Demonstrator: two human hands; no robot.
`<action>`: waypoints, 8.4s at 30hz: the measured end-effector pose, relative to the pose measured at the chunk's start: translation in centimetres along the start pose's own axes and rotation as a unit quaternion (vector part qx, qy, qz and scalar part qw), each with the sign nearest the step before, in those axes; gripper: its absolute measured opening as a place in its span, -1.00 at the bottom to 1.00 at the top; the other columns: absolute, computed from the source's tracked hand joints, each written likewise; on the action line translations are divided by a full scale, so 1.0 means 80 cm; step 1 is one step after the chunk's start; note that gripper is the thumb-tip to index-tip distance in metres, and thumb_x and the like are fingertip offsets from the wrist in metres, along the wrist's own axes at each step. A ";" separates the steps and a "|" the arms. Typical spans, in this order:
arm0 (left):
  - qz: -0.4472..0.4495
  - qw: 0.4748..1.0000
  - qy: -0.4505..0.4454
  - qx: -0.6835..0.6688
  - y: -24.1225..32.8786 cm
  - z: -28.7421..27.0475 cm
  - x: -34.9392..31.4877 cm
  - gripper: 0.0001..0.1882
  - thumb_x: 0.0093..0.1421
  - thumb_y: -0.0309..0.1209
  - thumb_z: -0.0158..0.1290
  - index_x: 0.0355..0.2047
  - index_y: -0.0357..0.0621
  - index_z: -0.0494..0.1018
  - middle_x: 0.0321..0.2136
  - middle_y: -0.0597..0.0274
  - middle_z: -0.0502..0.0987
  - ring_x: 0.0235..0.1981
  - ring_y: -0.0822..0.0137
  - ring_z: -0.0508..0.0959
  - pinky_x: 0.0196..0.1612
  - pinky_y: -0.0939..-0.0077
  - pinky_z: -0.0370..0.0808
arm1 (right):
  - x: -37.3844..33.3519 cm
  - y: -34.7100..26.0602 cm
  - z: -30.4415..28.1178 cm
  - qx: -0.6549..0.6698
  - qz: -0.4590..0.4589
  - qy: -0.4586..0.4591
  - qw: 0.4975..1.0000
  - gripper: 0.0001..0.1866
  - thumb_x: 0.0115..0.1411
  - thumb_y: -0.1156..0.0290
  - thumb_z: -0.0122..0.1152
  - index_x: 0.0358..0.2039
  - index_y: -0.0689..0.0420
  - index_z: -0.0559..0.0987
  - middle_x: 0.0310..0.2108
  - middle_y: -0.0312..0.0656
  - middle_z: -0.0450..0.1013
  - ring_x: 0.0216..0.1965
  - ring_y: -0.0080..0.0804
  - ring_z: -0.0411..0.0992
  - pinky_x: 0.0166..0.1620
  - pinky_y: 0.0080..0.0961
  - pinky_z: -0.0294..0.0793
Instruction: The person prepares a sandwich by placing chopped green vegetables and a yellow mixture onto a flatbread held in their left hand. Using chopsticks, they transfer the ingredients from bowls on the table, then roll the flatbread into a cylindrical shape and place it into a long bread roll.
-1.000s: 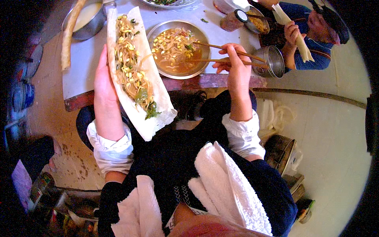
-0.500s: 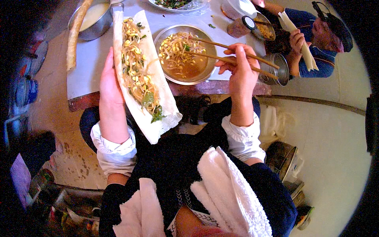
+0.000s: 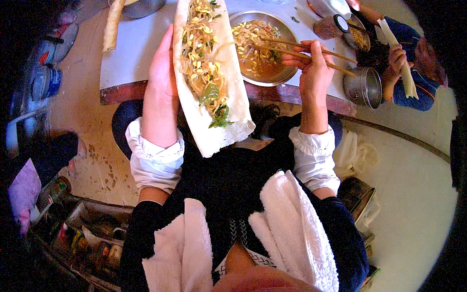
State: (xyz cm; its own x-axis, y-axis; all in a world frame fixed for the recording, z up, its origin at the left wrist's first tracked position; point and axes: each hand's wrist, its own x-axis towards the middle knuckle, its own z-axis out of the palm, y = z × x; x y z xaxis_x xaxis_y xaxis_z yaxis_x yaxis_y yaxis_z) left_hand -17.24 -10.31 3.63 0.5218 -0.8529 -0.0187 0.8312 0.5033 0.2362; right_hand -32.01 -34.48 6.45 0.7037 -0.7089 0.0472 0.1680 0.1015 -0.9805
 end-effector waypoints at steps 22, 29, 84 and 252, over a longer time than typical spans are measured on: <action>0.041 0.998 0.041 0.011 0.002 -0.008 -0.004 -0.49 0.35 -0.09 -0.28 0.13 -0.19 0.27 0.03 0.05 0.43 -0.02 0.13 0.48 0.07 0.18 0.43 | 0.015 -0.014 -0.041 0.203 -0.028 -0.018 0.979 -0.66 0.34 0.24 -0.14 -0.28 0.28 0.45 -0.43 0.03 0.48 -0.46 -0.08 0.55 -0.40 -0.35 0.62; 0.040 0.998 0.049 0.007 0.000 -0.003 -0.002 -0.50 0.36 -0.10 -0.29 0.13 -0.18 0.27 0.03 0.03 0.43 -0.02 0.13 0.49 0.05 0.18 0.45 | 0.013 -0.009 -0.031 0.139 -0.037 0.030 0.989 -0.67 0.34 0.22 -0.11 -0.29 0.28 0.42 -0.46 0.03 0.46 -0.52 -0.06 0.53 -0.45 -0.29 0.62; -0.065 0.997 0.047 -0.007 -0.009 0.027 0.008 -0.42 0.32 0.02 -0.27 0.13 -0.16 0.28 -0.02 0.01 0.47 -0.08 0.08 0.53 -0.03 0.10 0.50 | -0.026 -0.097 0.086 0.022 -0.007 -0.120 0.992 -0.72 0.30 0.28 -0.02 -0.31 0.27 0.50 -0.52 -0.18 0.44 -0.64 -0.45 0.44 -0.61 -0.64 0.41; 0.090 0.951 -0.165 0.246 0.011 0.091 -0.046 -0.23 0.00 -0.34 0.28 0.18 -0.19 0.16 0.08 0.06 0.34 0.23 0.11 0.23 0.28 0.24 0.15 | -0.052 -0.149 0.041 -0.298 -0.036 -0.471 0.829 -0.41 0.04 0.63 0.19 0.15 0.19 0.37 -0.10 -0.22 0.49 -0.08 -0.58 0.36 0.04 -0.58 0.33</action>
State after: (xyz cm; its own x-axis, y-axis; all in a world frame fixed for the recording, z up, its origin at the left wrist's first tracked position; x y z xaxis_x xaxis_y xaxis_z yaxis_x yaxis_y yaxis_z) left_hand -19.86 -7.73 10.99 0.4912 -0.7968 0.3519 0.5004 0.5888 0.6348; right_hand -34.68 -30.41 18.60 0.9809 0.1909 -0.0378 0.0596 -0.4796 -0.8754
